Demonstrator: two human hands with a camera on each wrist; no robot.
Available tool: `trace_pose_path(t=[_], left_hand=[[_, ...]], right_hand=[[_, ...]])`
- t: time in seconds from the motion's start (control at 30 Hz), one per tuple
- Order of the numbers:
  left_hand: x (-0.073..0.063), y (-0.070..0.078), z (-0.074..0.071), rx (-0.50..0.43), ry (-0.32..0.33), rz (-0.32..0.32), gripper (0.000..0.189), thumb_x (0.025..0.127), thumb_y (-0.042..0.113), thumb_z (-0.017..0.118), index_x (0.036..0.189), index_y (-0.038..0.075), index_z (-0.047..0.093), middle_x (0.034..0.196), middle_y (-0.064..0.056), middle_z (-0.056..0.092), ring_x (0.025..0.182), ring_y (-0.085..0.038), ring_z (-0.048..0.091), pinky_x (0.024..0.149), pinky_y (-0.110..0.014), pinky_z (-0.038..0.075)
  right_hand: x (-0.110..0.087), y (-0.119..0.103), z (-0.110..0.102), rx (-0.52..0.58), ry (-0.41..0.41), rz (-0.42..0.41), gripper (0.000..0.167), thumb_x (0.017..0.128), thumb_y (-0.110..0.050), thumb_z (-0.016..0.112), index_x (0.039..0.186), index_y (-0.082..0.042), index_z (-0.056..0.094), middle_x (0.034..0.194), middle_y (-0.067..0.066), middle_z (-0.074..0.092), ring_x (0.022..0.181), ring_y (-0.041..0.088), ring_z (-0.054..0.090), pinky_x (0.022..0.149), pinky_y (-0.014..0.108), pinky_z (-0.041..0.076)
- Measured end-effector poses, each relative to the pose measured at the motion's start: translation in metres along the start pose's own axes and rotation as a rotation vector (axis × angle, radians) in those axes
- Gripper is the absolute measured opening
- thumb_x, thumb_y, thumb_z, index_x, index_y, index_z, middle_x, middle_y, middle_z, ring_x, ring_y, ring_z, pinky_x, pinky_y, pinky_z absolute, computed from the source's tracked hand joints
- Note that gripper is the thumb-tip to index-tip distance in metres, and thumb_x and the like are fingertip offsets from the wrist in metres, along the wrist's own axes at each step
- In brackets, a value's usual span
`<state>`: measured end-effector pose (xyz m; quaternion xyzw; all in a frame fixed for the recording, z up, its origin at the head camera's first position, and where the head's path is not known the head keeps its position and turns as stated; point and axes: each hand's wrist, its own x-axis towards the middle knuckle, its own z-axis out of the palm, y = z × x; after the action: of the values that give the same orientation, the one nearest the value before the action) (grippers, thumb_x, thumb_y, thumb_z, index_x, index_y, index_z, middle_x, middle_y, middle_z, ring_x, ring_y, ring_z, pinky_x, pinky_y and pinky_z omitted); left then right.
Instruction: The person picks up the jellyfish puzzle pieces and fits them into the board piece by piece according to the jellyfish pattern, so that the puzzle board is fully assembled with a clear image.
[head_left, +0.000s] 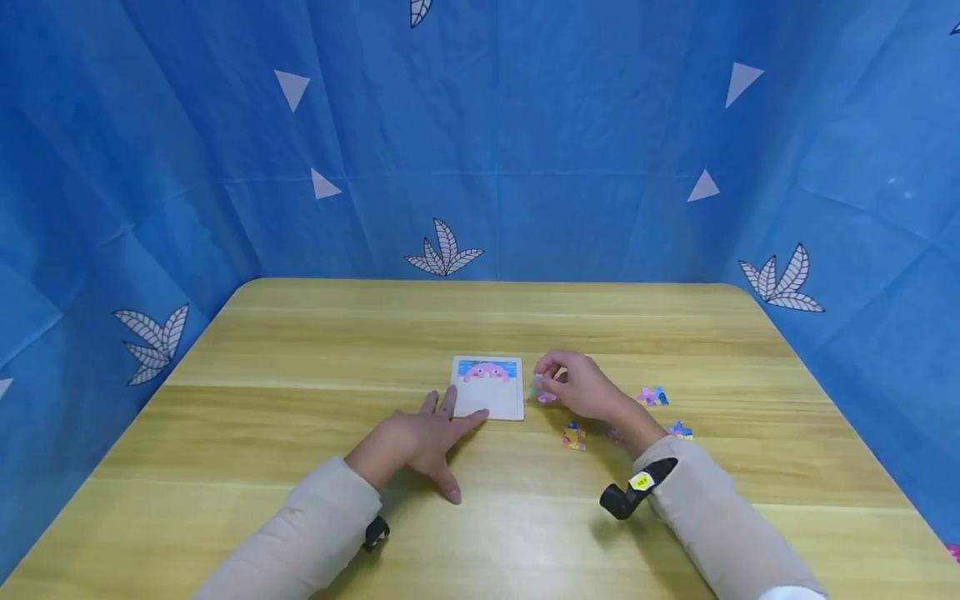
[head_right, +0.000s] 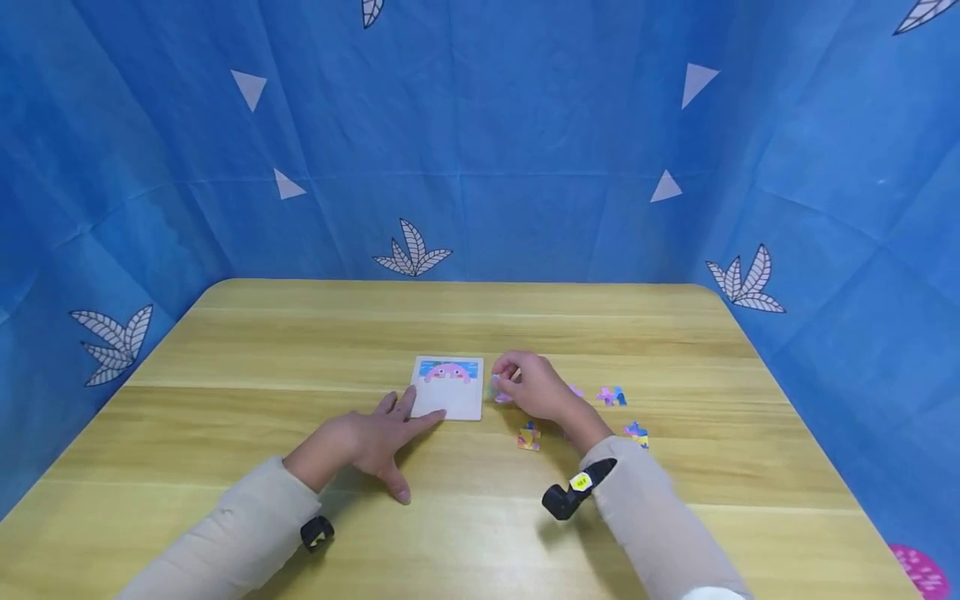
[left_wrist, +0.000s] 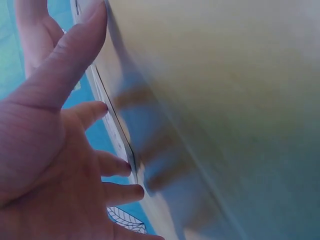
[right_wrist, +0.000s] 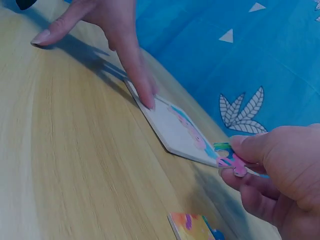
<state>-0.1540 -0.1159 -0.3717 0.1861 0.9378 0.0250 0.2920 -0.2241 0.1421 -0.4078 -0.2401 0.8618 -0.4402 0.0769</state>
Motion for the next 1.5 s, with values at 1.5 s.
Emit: trace_pose_path(t=[1.5], left_hand=[[0.004, -0.001, 0.003, -0.022, -0.014, 0.016, 0.113, 0.069, 0.053, 0.084, 0.159, 0.035, 0.018, 0.163, -0.022, -0.002, 0.147, -0.043, 0.003, 0.103, -0.064, 0.033]], right_hand=[[0.057, -0.029, 0.053, 0.035, -0.025, 0.108, 0.007, 0.096, -0.006, 0.066, 0.093, -0.001, 0.069, 0.079, 0.005, 0.065, 0.067, 0.014, 0.061, 0.060, 0.026, 0.052]])
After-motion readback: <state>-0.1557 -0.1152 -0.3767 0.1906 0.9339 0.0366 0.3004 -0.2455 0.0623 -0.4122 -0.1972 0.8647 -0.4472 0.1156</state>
